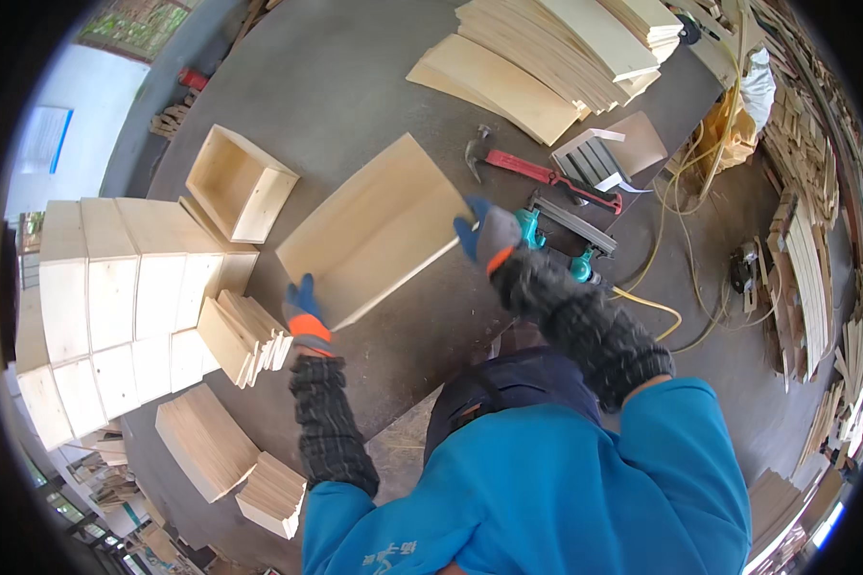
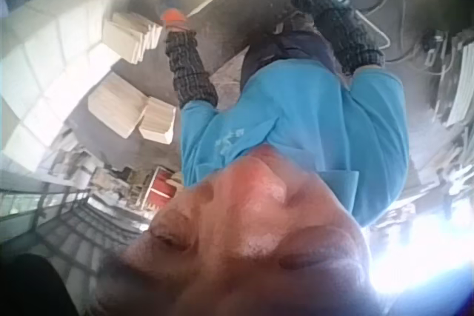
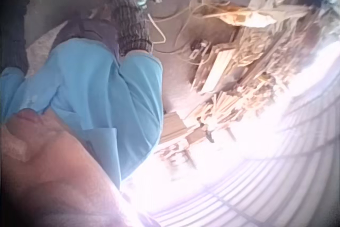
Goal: Assembling wooden boxes using a pneumatic nail gun and a hammer in a woodworking workshop.
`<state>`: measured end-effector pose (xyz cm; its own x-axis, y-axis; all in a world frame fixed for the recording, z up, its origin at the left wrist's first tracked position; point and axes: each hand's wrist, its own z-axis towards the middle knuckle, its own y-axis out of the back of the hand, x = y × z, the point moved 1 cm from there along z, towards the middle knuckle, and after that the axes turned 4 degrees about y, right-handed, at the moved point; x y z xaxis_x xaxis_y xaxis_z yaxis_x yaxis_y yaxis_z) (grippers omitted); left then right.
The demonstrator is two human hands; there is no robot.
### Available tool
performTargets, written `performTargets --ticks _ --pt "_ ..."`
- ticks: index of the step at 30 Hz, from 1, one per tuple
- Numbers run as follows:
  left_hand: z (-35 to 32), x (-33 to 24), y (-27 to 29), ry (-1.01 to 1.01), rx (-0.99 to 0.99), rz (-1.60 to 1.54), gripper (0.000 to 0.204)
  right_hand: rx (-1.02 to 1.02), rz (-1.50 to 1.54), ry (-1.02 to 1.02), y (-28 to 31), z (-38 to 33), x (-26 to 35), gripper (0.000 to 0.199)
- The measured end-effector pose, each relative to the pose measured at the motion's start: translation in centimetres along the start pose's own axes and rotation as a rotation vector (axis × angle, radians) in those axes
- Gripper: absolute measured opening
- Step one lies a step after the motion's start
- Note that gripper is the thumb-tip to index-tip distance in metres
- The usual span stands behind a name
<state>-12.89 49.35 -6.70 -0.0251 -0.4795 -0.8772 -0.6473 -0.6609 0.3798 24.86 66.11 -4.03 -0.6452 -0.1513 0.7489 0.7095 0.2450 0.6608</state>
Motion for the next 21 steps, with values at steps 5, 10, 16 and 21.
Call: performTargets --ticks 5,10,16,21 --pt "7.2 -7.7 -3.7 -0.2 0.175 0.289 0.076 -0.028 0.378 -0.115 -2.3 -12.6 3.4 0.048" --pt "11.3 -12.4 -5.4 -0.559 0.267 0.496 0.081 0.253 0.546 0.049 -3.5 -16.9 4.9 0.052" --pt "-7.4 -14.3 -6.6 -0.89 0.066 0.537 0.087 -0.125 0.087 0.102 3.1 -8.9 -2.6 0.049" --pt "-19.8 -6.5 -5.3 -0.591 0.129 0.621 0.09 0.032 -0.007 0.478 4.6 -3.6 -2.6 0.044"
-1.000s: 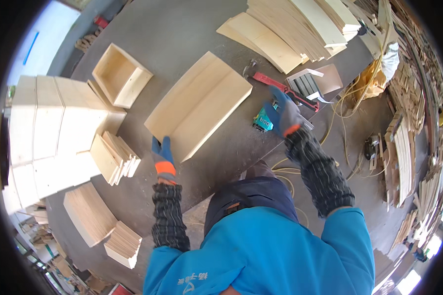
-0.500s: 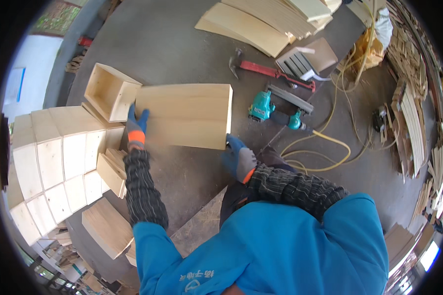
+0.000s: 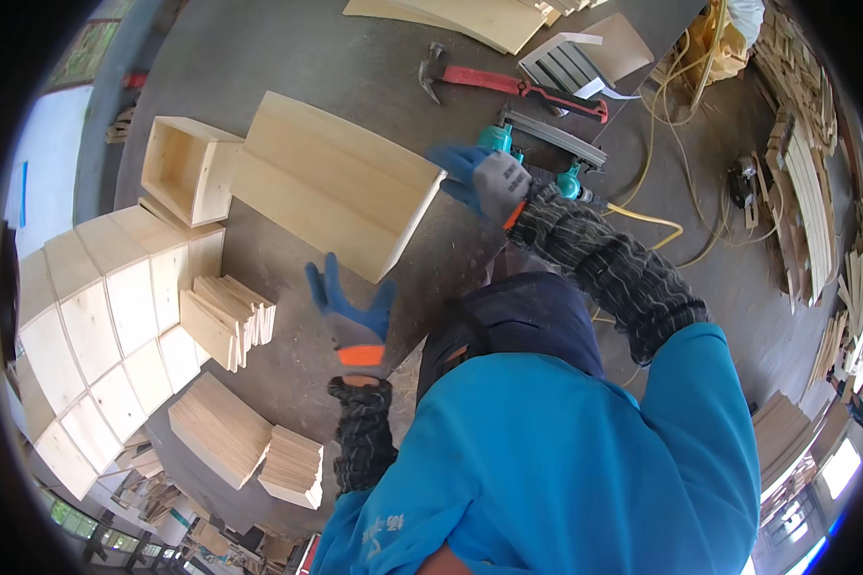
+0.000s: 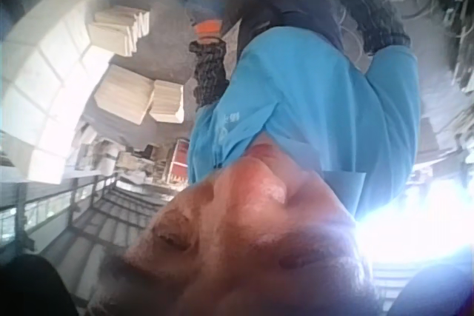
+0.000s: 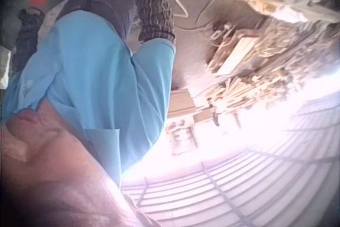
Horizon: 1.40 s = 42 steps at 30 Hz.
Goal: Assembling wooden boxes using a pneumatic nail gun and a hammer in a woodworking workshop.
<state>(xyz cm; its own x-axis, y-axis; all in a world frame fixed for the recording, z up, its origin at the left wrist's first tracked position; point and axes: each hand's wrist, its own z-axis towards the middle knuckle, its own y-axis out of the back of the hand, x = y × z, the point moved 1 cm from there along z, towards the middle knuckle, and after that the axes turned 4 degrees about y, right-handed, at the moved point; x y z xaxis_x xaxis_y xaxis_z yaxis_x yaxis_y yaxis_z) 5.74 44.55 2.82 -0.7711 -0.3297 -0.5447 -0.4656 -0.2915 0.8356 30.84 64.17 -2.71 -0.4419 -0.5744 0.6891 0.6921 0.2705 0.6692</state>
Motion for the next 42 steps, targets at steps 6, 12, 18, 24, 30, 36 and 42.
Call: performTargets --ticks 6,12,18,24,30,36,42 --pt "-0.1 4.0 -3.6 0.071 0.038 -0.244 0.08 0.257 0.196 -0.03 -2.4 1.1 -3.4 0.039" --pt "5.7 8.0 -3.1 -0.015 -0.024 -0.249 0.066 0.368 -0.113 0.148 -3.3 6.0 -2.8 0.032" --pt "6.4 3.6 -1.2 -0.047 -0.025 0.115 0.065 0.497 -0.138 -0.038 -2.6 6.7 -2.7 0.035" --pt "9.1 -0.4 -4.2 -0.338 -0.112 0.162 0.045 0.286 -0.208 0.32 -3.2 6.1 -3.3 0.038" --pt "10.2 0.2 -7.4 -0.389 -0.242 0.087 0.032 0.602 -0.035 -0.181 -3.1 6.7 -2.9 0.043" --pt "10.3 0.3 -7.8 -0.402 -0.285 0.086 0.031 0.13 -0.149 -0.037 3.8 0.4 -3.7 0.062" --pt "10.2 0.4 -7.9 -0.401 -0.266 0.085 0.033 0.354 -0.594 -0.329 1.1 -6.8 -7.7 0.099"
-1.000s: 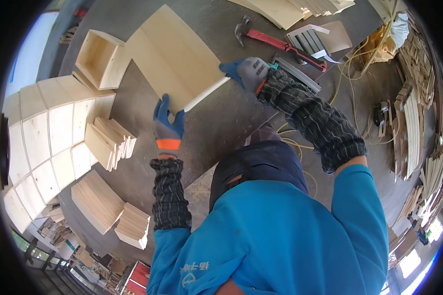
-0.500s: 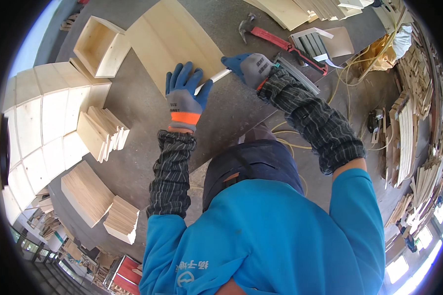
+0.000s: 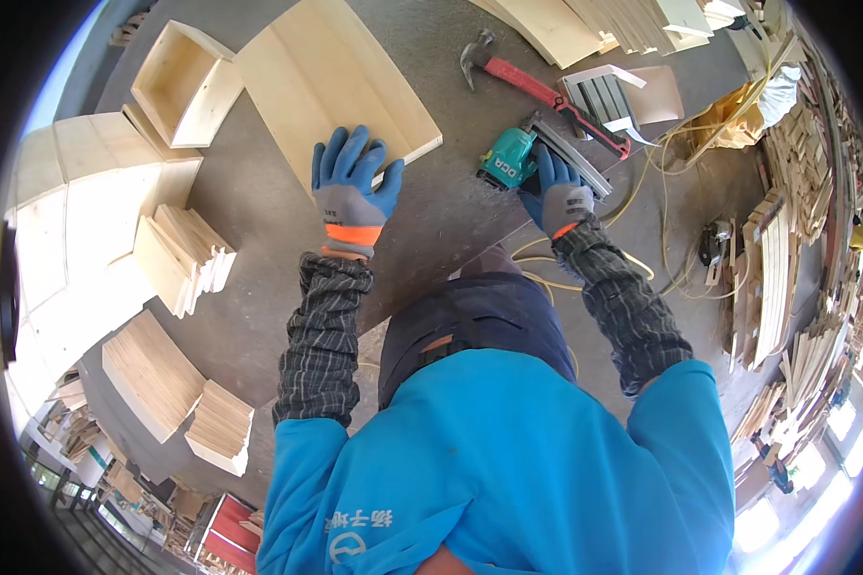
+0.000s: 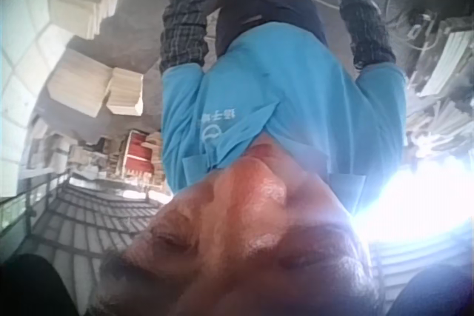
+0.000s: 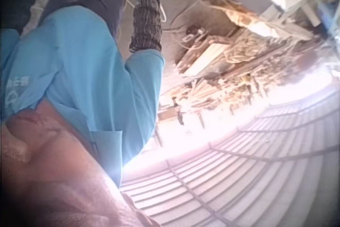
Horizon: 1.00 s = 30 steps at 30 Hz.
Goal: Assembling wooden boxes using a pneumatic nail gun and a hammer in a woodworking workshop.
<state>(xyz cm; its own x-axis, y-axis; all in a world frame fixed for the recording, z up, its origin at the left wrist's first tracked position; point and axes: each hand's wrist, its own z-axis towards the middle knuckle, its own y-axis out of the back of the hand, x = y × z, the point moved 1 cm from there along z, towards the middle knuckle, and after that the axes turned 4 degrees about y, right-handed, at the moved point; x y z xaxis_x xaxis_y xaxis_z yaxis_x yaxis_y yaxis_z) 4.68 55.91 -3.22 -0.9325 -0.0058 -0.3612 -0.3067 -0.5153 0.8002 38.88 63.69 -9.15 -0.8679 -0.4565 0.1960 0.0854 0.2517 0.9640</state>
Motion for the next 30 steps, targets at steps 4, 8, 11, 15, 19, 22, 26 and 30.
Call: performTargets --ticks 4,8,11,15,19,22,26,30 --pt "-0.2 0.3 0.0 -0.008 -0.024 -0.005 0.034 -0.019 -0.048 -0.051 -0.3 -0.5 1.0 0.097" --pt "-0.4 0.4 -0.3 -0.009 -0.03 -0.027 0.033 0.084 0.128 -0.045 -0.1 0.0 -0.7 0.087" --pt "-0.1 0.6 -0.3 -0.001 -0.049 -0.045 0.032 0.14 0.424 -0.09 2.9 1.0 -1.2 0.07" --pt "-0.2 0.3 0.0 0.003 -0.045 -0.048 0.031 0.246 0.906 -0.271 9.4 0.0 0.8 0.036" --pt "-0.3 0.5 -0.2 0.014 -0.061 -0.059 0.03 0.287 1.146 -0.347 16.8 -0.8 7.1 0.03" --pt "-0.4 0.7 -0.1 0.012 -0.052 -0.06 0.03 0.305 1.084 -0.274 18.6 -0.3 9.8 0.029" --pt "-0.5 0.5 0.0 0.026 -0.06 -0.066 0.03 0.385 1.094 -0.303 18.5 0.2 10.8 0.032" --pt "-0.6 0.6 -0.2 0.039 -0.068 -0.085 0.029 0.354 1.054 -0.243 17.5 0.7 11.3 0.032"
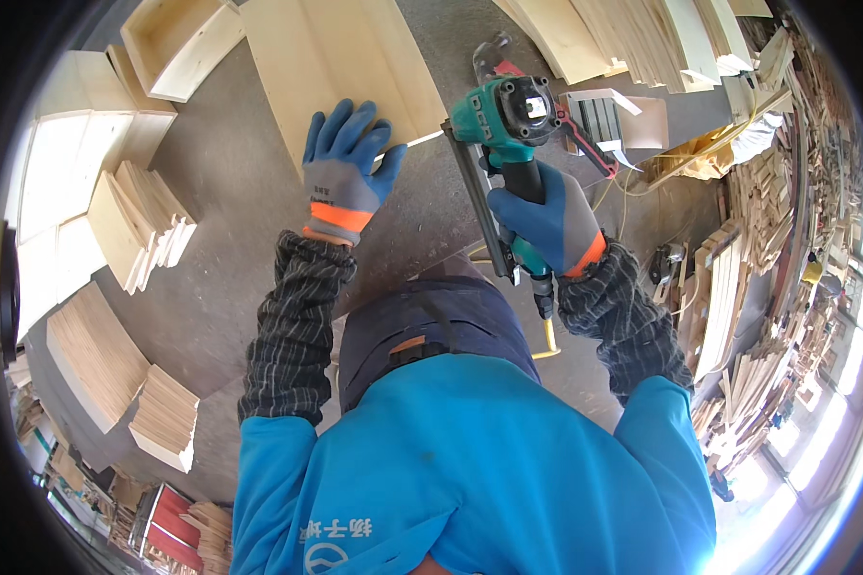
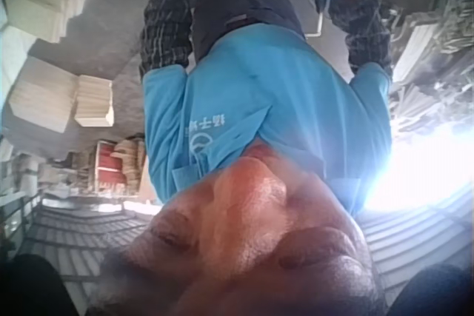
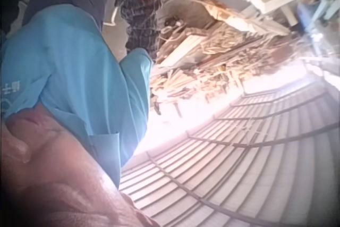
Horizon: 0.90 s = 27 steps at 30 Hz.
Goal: Assembling wooden boxes using a pneumatic nail gun and a hammer in a woodworking workshop.
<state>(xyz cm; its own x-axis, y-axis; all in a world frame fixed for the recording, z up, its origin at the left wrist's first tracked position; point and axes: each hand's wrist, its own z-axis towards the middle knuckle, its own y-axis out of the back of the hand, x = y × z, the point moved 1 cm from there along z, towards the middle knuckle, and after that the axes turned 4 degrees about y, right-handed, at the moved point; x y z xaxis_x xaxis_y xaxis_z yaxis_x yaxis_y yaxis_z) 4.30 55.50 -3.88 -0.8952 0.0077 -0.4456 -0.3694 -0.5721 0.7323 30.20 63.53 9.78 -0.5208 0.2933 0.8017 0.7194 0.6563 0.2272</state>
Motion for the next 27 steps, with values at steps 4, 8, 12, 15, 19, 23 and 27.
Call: performTargets --ticks 4,8,12,15,19,23,27 --pt "0.0 -0.1 0.1 -0.001 -0.013 -0.002 0.029 -0.002 -0.036 0.035 -0.1 0.1 -0.2 0.031" --pt "-0.1 0.1 -0.2 0.001 -0.019 0.005 0.029 0.003 -0.004 0.005 -0.4 0.4 -0.1 0.03" --pt "0.0 0.0 0.0 0.003 -0.012 0.001 0.029 0.002 -0.009 -0.012 -0.6 0.4 0.2 0.03" --pt "0.1 0.1 0.0 -0.007 -0.011 -0.005 0.028 0.006 -0.013 0.003 -0.7 0.5 -0.1 0.03" --pt "0.0 0.2 0.1 -0.001 -0.007 -0.004 0.028 0.011 -0.018 0.004 -1.0 0.4 0.5 0.031" --pt "0.0 0.2 0.1 -0.003 -0.003 -0.005 0.028 0.008 -0.035 -0.005 -0.9 0.4 0.2 0.031" --pt "0.0 0.2 0.2 -0.003 0.002 -0.005 0.028 0.011 -0.015 0.007 -1.1 0.3 0.6 0.033"
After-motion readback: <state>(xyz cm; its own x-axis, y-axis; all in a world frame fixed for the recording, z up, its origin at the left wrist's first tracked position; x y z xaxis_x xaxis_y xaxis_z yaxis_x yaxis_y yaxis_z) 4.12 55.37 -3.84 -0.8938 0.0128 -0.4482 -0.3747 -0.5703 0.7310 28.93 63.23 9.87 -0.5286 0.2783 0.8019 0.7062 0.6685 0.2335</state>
